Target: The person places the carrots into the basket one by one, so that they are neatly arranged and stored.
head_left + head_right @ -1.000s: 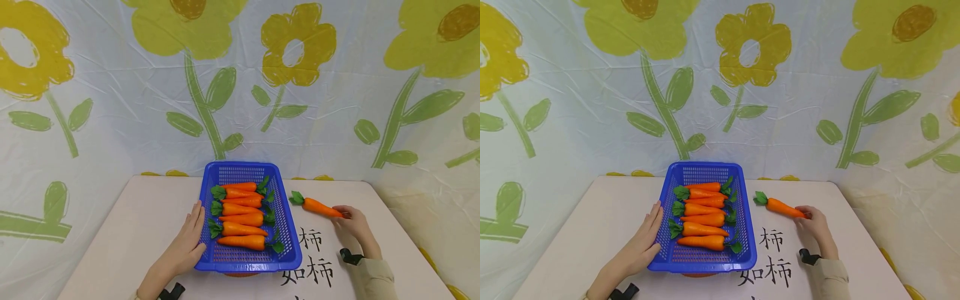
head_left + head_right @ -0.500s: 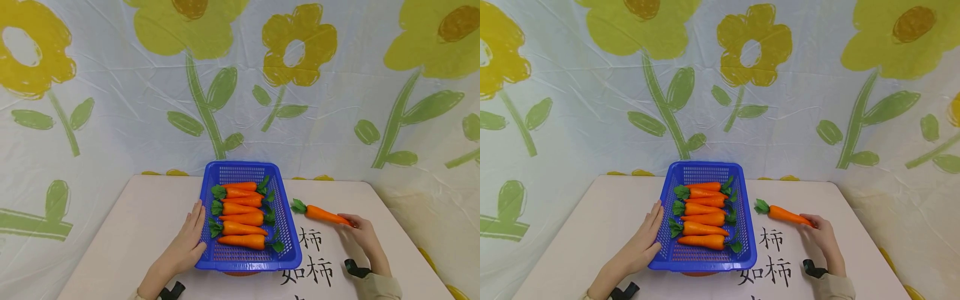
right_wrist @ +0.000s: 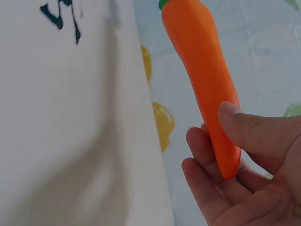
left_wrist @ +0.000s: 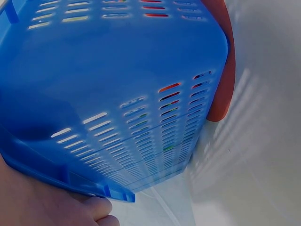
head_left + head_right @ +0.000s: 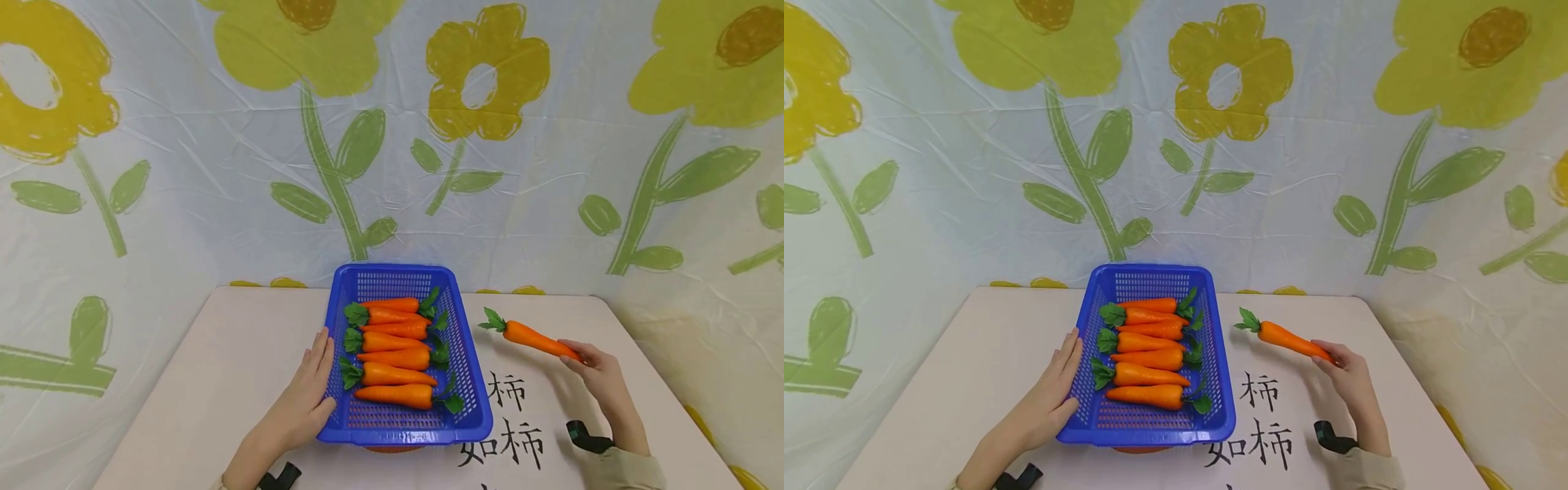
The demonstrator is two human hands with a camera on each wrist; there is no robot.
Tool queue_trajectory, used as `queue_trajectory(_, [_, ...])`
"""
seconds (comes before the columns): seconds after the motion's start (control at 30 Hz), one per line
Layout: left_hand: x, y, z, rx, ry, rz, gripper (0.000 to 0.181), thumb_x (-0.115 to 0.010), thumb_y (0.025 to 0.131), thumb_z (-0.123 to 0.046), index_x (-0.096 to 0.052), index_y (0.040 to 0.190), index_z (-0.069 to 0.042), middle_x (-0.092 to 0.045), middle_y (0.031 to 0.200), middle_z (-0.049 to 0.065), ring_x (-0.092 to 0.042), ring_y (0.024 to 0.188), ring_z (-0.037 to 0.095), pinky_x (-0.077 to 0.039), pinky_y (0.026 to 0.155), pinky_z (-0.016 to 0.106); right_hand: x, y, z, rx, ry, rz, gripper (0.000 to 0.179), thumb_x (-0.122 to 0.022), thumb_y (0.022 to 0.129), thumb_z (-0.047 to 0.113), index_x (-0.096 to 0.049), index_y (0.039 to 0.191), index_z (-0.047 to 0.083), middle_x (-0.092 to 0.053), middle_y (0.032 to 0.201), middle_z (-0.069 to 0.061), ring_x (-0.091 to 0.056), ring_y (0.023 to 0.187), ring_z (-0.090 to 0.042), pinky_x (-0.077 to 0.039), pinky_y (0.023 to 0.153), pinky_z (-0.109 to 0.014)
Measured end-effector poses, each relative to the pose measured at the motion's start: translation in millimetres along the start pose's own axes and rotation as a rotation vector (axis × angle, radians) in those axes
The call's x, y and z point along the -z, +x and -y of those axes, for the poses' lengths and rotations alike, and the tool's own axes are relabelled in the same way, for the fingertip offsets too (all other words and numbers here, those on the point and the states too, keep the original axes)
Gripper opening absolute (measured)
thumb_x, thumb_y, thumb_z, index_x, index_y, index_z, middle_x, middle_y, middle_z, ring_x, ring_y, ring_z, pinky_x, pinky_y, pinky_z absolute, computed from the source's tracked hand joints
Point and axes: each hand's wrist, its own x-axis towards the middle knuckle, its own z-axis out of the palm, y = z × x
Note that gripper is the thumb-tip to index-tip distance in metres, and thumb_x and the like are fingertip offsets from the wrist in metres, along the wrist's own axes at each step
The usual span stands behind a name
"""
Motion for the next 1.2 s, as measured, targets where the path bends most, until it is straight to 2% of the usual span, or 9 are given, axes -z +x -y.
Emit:
queue_trajectory(0.17, [1.0, -0.3, -0.7, 0.001, -0.003, 0.003, 0.086, -0.054, 0.084, -0.002, -0.008, 0.156, 0.007, 0.004, 0.165, 0.018, -0.002, 0.151, 0.036, 0.010, 0.118, 0.025, 1, 0.6, 14, 0.010, 0.032, -0.006, 0.040, -0.067, 0.094, 0.016, -0.063, 0.126, -0.008, -0.062, 0.105, 0.020, -0.054, 0.091, 0.005, -0.046, 0.076, -0.010])
queue_trajectory(0.27, [1.6, -0.4, -1.2, 0.002, -0.003, 0.003, 0.086, -0.054, 0.084, -0.002, -0.007, 0.156, 0.007, 0.004, 0.165, 0.018, -0.003, 0.151, 0.037, 0.010, 0.118, 0.025, 1, 0.3, 23, 0.045, 0.061, -0.016, 0.038, -0.066, 0.095, 0.014, -0.063, 0.125, -0.008, -0.061, 0.104, 0.025, -0.056, 0.092, 0.005, -0.047, 0.077, -0.009])
queue_trajectory(0.4, [2.1, -0.5, -1.6, -0.002, -0.003, -0.001, 0.086, -0.054, 0.084, -0.002, -0.008, 0.156, 0.007, 0.003, 0.165, 0.018, -0.003, 0.151, 0.037, 0.009, 0.118, 0.025, -1, -1.6, 39, 0.100, 0.111, -0.026, 0.036, -0.066, 0.094, 0.010, -0.063, 0.124, -0.009, -0.063, 0.105, 0.025, -0.059, 0.092, 0.004, -0.047, 0.078, -0.010])
queue_trajectory(0.63, [1.2, -0.5, -1.1, -0.004, -0.005, 0.000, 0.086, -0.054, 0.084, -0.002, -0.007, 0.156, 0.007, 0.004, 0.165, 0.018, -0.003, 0.151, 0.036, 0.010, 0.118, 0.025, -7, -7.2, 74, 0.166, 0.178, -0.041, 0.034, -0.065, 0.093, 0.003, -0.063, 0.125, -0.008, -0.064, 0.109, 0.019, -0.062, 0.095, 0.003, -0.049, 0.080, -0.010])
queue_trajectory(0.87, [-0.1, -0.2, 0.1, -0.004, -0.004, -0.001, 0.086, -0.054, 0.084, -0.002, -0.008, 0.156, 0.007, 0.004, 0.165, 0.018, -0.002, 0.151, 0.035, 0.010, 0.118, 0.025, -19, -15.1, 106, 0.249, 0.194, -0.034, 0.032, -0.065, 0.091, -0.004, -0.065, 0.123, -0.006, -0.064, 0.110, 0.006, -0.062, 0.095, -0.005, -0.051, 0.080, -0.013])
queue_trajectory(1.03, [-0.7, 0.1, 1.1, -0.009, -0.003, -0.004, 0.086, -0.054, 0.083, -0.002, -0.008, 0.156, 0.007, 0.004, 0.165, 0.018, -0.002, 0.151, 0.035, 0.009, 0.118, 0.026, -29, -19.6, 129, 0.373, 0.191, 0.009, 0.034, -0.065, 0.087, -0.011, -0.068, 0.121, -0.003, -0.064, 0.110, -0.005, -0.061, 0.096, -0.008, -0.050, 0.085, -0.013])
queue_trajectory(1.2, [-0.9, -0.4, 1.5, -0.013, 0.000, -0.004, 0.087, -0.055, 0.083, -0.003, -0.008, 0.156, 0.007, 0.004, 0.165, 0.018, -0.001, 0.151, 0.034, 0.010, 0.118, 0.025, -41, -24.3, 153, 0.471, 0.113, 0.062, 0.036, -0.067, 0.085, -0.012, -0.070, 0.119, 0.002, -0.064, 0.106, -0.008, -0.059, 0.096, -0.007, -0.045, 0.091, -0.010])
